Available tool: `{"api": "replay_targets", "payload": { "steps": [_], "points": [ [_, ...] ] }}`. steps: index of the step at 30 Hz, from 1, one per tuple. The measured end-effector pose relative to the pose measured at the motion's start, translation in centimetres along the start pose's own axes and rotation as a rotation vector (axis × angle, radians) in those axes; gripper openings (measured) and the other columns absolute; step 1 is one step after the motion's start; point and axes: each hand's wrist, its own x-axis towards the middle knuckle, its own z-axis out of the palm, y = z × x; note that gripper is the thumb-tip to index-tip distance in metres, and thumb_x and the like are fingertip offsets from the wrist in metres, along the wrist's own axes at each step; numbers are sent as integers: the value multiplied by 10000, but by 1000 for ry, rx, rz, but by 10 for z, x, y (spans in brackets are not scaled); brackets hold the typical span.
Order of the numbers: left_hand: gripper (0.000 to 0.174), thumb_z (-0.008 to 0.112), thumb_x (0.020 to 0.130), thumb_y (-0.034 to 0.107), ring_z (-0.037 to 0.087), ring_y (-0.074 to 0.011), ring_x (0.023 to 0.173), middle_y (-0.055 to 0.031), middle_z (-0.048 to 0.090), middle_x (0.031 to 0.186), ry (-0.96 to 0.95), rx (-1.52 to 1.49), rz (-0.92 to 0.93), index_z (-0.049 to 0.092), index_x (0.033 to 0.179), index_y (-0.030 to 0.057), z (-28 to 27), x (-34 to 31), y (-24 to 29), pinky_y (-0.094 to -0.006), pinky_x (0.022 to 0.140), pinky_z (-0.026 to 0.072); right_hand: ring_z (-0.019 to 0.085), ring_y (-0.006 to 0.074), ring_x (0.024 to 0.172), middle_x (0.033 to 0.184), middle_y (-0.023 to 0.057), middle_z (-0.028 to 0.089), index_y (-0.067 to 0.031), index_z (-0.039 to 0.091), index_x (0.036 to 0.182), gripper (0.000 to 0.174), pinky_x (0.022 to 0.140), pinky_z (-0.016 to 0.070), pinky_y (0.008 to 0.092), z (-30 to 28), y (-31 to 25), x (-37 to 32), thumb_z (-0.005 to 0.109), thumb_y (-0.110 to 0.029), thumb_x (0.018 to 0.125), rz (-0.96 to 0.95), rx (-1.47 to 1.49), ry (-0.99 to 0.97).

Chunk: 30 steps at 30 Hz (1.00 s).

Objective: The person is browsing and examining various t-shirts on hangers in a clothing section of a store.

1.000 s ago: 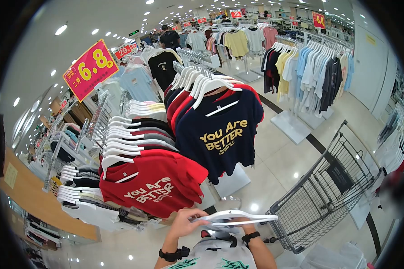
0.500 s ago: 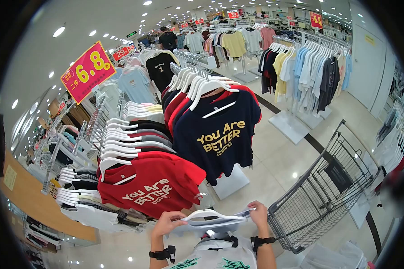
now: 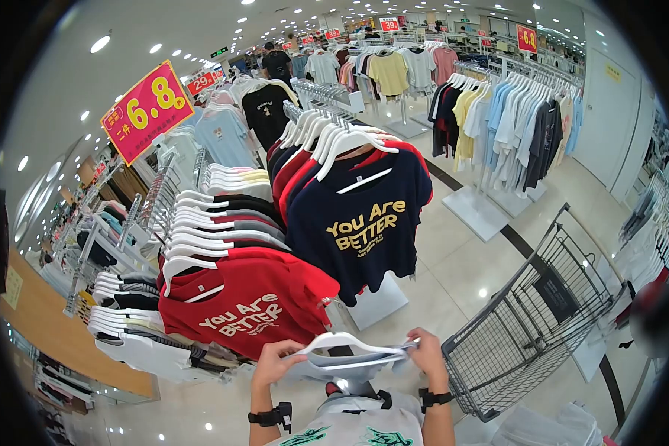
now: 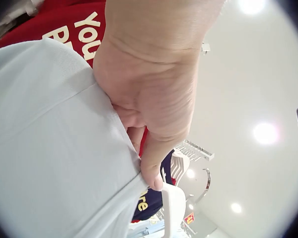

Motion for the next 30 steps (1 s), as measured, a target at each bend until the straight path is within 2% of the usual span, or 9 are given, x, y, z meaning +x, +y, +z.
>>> {"api": "replay_targets", "payload": {
  "steps": [7, 9, 13, 17, 20, 25, 26, 28, 30],
  "points": [
    [214, 837, 842, 57, 657, -86, 790, -44, 753, 876, 60, -170, -39, 761, 1031, -11, -15, -8, -2, -270, 735, 514, 693, 183, 711, 876, 117, 758, 10, 717, 1020, 295, 698, 557, 330, -12, 29, -9, 654, 38, 733, 54, 103, 70],
    [216, 836, 843, 52, 653, -83, 788, -42, 752, 881, 43, -167, -37, 761, 1036, -10, -12, -6, -1, -267, 731, 511, 682, 158, 744, 823, 101, 732, 29, 717, 999, 274, 706, 544, 304, 1, 29, -9, 620, 62, 744, 107, 367, -37],
    [221, 842, 837, 61, 619, -71, 753, -30, 750, 849, -39, -142, 15, 766, 1036, 3, -3, 2, -3, -269, 711, 498, 677, 168, 752, 793, 94, 717, 43, 726, 975, 252, 697, 528, 302, 8, -18, -12, 595, 67, 761, 155, 212, -11],
    [217, 854, 832, 91, 592, -59, 720, -13, 749, 834, -37, -122, 29, 775, 1019, 12, -6, 3, 0, -254, 668, 466, 673, 167, 724, 773, 101, 716, 41, 735, 963, 267, 680, 517, 298, 13, 26, -8, 581, 67, 746, 158, 276, 92],
    [227, 860, 827, 107, 580, -58, 702, -14, 751, 837, -13, -201, -3, 780, 1016, 12, -11, -2, -2, -246, 643, 445, 670, 167, 703, 757, 99, 716, 40, 740, 939, 275, 665, 509, 289, -4, 43, -9, 556, 62, 735, 192, 124, 181],
    [235, 867, 809, 102, 594, -71, 689, -32, 748, 818, -72, -111, -7, 785, 1013, 19, -10, -4, -1, -260, 642, 464, 655, 164, 697, 754, 90, 712, 31, 732, 896, 249, 659, 504, 290, 2, 34, -14, 542, 50, 735, 339, 297, 172],
    [236, 869, 805, 100, 599, -77, 686, -38, 746, 810, -88, -47, -1, 786, 1010, 19, -8, -3, 1, -266, 645, 472, 655, 164, 697, 754, 90, 712, 31, 732, 896, 249, 659, 504, 290, 6, 25, -15, 542, 50, 735, 343, 297, 173],
    [235, 870, 801, 99, 600, -83, 682, -40, 743, 801, -45, -48, 8, 786, 1005, 19, -2, -1, 0, -270, 645, 475, 680, 172, 714, 757, 120, 731, 11, 747, 878, 231, 661, 514, 306, 18, 8, -15, 549, 40, 761, 161, 322, 142],
    [234, 872, 798, 99, 601, -88, 678, -42, 741, 792, -4, -47, 18, 786, 1001, 19, -1, 0, -2, -274, 645, 479, 668, 147, 728, 760, 103, 719, 36, 730, 888, 225, 675, 511, 281, 24, -4, -15, 541, 63, 768, 149, 312, 76]
  ]
}}
